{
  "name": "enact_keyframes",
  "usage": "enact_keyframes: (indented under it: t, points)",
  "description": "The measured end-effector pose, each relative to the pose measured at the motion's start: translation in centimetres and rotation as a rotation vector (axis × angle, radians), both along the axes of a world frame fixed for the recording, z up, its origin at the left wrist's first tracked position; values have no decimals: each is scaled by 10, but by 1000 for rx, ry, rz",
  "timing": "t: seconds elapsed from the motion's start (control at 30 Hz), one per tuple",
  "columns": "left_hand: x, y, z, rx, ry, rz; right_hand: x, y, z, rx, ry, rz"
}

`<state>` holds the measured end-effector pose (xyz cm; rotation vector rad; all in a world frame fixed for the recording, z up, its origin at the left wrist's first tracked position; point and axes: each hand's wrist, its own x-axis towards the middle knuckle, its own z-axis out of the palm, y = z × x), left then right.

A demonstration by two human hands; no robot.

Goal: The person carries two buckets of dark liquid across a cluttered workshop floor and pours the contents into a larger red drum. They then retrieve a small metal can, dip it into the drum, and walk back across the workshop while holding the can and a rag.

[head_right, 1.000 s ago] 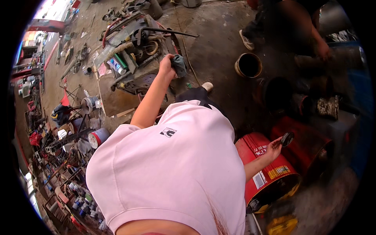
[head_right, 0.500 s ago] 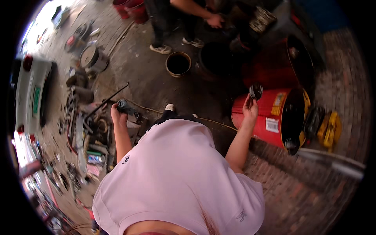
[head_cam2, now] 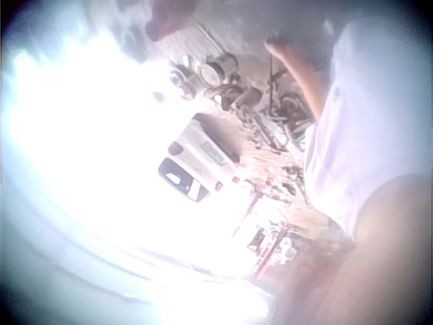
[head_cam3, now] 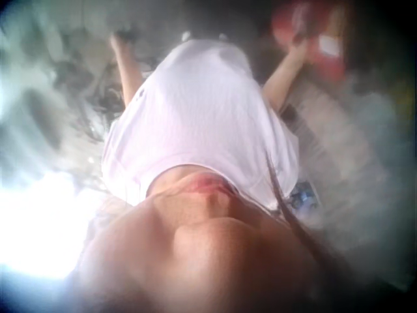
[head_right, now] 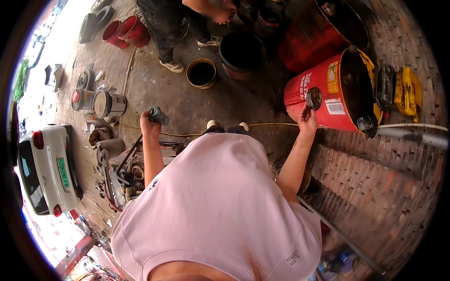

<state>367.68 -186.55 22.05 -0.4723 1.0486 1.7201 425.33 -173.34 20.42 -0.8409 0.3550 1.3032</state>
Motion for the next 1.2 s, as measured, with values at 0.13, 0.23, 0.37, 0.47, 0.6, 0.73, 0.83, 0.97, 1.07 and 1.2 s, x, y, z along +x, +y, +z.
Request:
enact_keyframes:
  t: [0.13,0.23,0.37,0.47,0.6,0.73,0.83,0.97,1.07,1.2]
  points:
    - [2,10,-10,38,-25,-71,12,-8,-3,-22,0,-56]
    - [6,13,-12,-19,-30,-63,20,-16,-5,52,-1,25]
    - [3,16,-11,-49,-16,-58,19,-22,-4,64,4,13]
    - [4,24,-11,-71,-40,-54,29,-34,-6,27,-13,-10]
    - [3,29,-20,-20,-66,-164,27,-45,11,-32,-52,-119]
    - [-3,34,-40,-28,-48,-304,26,-61,22,28,-17,-150]
    - [10,55,-41,-143,5,-301,29,-75,35,57,-31,-126]
    - [33,66,-29,-115,91,-306,54,-98,38,-28,-109,-229]
    - [55,60,-16,-70,86,-275,68,-99,36,10,-74,-219]
    - [103,32,-7,-47,30,-229,109,-101,21,17,9,-179]
